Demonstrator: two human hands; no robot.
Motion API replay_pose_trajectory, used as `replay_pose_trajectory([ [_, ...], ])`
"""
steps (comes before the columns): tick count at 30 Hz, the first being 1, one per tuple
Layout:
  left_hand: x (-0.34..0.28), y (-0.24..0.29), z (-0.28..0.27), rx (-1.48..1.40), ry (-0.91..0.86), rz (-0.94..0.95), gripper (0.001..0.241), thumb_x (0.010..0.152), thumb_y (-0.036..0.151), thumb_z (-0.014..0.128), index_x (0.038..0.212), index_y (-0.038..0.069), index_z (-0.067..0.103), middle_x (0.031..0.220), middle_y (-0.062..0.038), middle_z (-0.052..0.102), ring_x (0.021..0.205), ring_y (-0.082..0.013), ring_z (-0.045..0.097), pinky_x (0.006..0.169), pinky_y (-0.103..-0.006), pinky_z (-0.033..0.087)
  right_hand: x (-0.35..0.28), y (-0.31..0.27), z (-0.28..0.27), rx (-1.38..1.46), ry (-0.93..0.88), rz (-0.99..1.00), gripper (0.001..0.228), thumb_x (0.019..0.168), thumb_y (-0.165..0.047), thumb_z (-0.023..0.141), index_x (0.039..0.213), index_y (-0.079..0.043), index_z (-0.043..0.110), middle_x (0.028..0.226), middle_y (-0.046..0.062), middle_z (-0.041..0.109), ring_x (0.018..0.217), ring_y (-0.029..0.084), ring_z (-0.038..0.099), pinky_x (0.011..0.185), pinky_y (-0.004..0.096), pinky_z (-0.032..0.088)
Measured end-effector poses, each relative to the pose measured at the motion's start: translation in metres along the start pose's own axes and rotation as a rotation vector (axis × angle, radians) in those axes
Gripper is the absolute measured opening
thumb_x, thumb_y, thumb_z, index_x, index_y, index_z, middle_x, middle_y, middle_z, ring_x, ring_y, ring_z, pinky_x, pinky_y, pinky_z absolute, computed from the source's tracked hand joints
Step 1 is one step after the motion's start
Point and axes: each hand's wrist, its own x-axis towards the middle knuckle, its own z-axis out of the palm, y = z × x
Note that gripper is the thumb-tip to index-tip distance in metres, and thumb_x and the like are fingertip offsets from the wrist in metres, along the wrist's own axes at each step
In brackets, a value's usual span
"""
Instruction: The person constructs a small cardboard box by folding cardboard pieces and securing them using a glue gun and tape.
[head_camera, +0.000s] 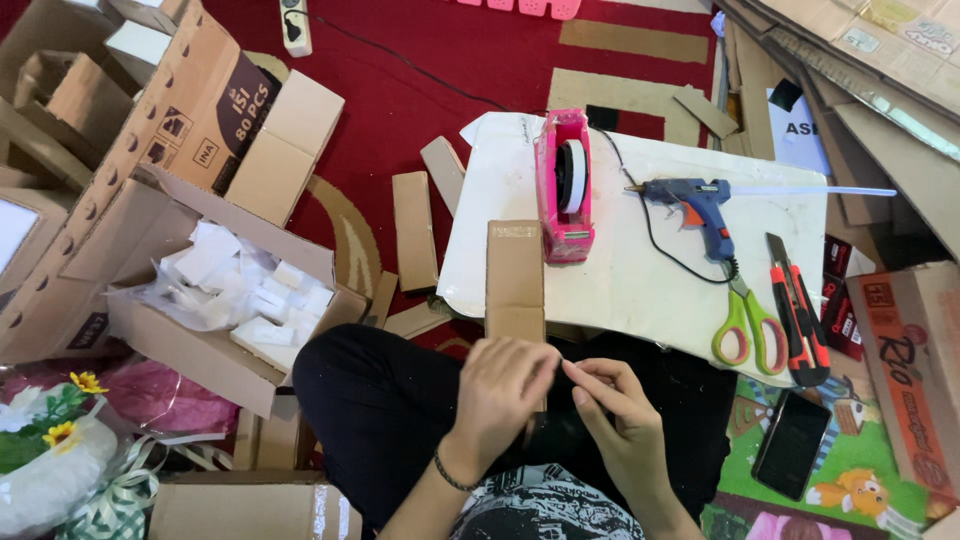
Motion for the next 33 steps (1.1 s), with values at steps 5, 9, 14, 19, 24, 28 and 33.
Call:
replay_pose_trajectory([
  [5,0.004,-0.024,-0.015,-0.121,0.153,-0.326,0.024,0.089,0.013,0.043,0.071,0.005,0.058,0.073,-0.008,0.062,0.069,-0.0224,0.058,0.068,-0.0348,0.044,0.000,0.007,-0.008,-0.092,0.027,-0.071,0.017,0.080,-0.006,0.064,0.095,-0.007,0.071,0.096,0.007,0.062,0.093,0.015,0.060,0.083,0.023,0.048],
  [9,-0.012,-0.053,-0.026,0.021,0.314,-0.268,0.026,0.097,0.013,0.035,0.079,0.004,0.050,0.073,-0.008,0.050,0.068,-0.0208,0.049,0.069,-0.0322,0.041,0.003,0.017,-0.015,0.129,0.127,-0.028,0.017,0.072,0.007,0.069,0.079,-0.003,0.057,0.080,0.009,0.060,0.081,0.016,0.059,0.078,0.022,0.048],
  [14,-0.011,-0.056,-0.036,0.209,0.251,-0.188,0.041,0.092,0.027,0.053,0.057,0.011,0.040,0.053,0.003,0.038,0.048,-0.0104,0.036,0.067,-0.0287,0.037,0.009,0.016,-0.022,-0.024,0.111,0.038,0.009,0.078,0.002,0.063,0.071,-0.003,0.066,0.076,0.006,0.067,0.074,0.012,0.062,0.070,0.019,0.049],
  [19,-0.010,-0.065,-0.031,0.226,0.045,-0.391,0.039,0.076,0.023,0.072,0.107,0.006,0.054,0.107,-0.009,0.057,0.097,-0.0232,0.056,0.082,-0.0355,0.046,0.013,0.036,-0.020,-0.117,0.018,0.080,0.022,0.090,-0.013,0.050,0.081,-0.004,0.069,0.085,0.006,0.067,0.083,0.013,0.062,0.077,0.023,0.046],
  [24,-0.011,-0.068,-0.033,0.287,0.074,-0.332,0.024,0.085,0.031,0.062,0.087,0.007,0.063,0.100,-0.001,0.061,0.092,-0.0203,0.058,0.083,-0.0390,0.044,0.016,0.067,-0.003,-0.084,-0.060,0.335,0.046,0.079,-0.018,0.063,0.122,-0.008,0.049,0.109,0.007,0.060,0.092,0.013,0.061,0.076,0.023,0.049],
  [28,-0.010,-0.064,-0.038,0.234,0.117,-0.422,0.033,0.071,0.030,0.079,0.082,0.011,0.055,0.088,-0.002,0.057,0.082,-0.0184,0.057,0.067,-0.0336,0.046,0.016,0.050,0.014,0.157,-0.276,0.634,0.082,0.074,-0.039,0.057,0.141,-0.010,0.020,0.130,0.014,0.050,0.112,0.023,0.056,0.093,0.034,0.051],
  [33,-0.011,-0.064,-0.031,0.110,0.139,-0.420,0.010,0.085,0.021,0.063,0.085,0.011,0.063,0.081,0.001,0.067,0.073,-0.0123,0.062,0.066,-0.0254,0.048,0.010,0.059,0.035,0.324,-0.286,0.742,0.082,0.075,-0.019,0.064,0.143,-0.010,0.018,0.130,0.016,0.049,0.112,0.024,0.057,0.094,0.035,0.050],
])
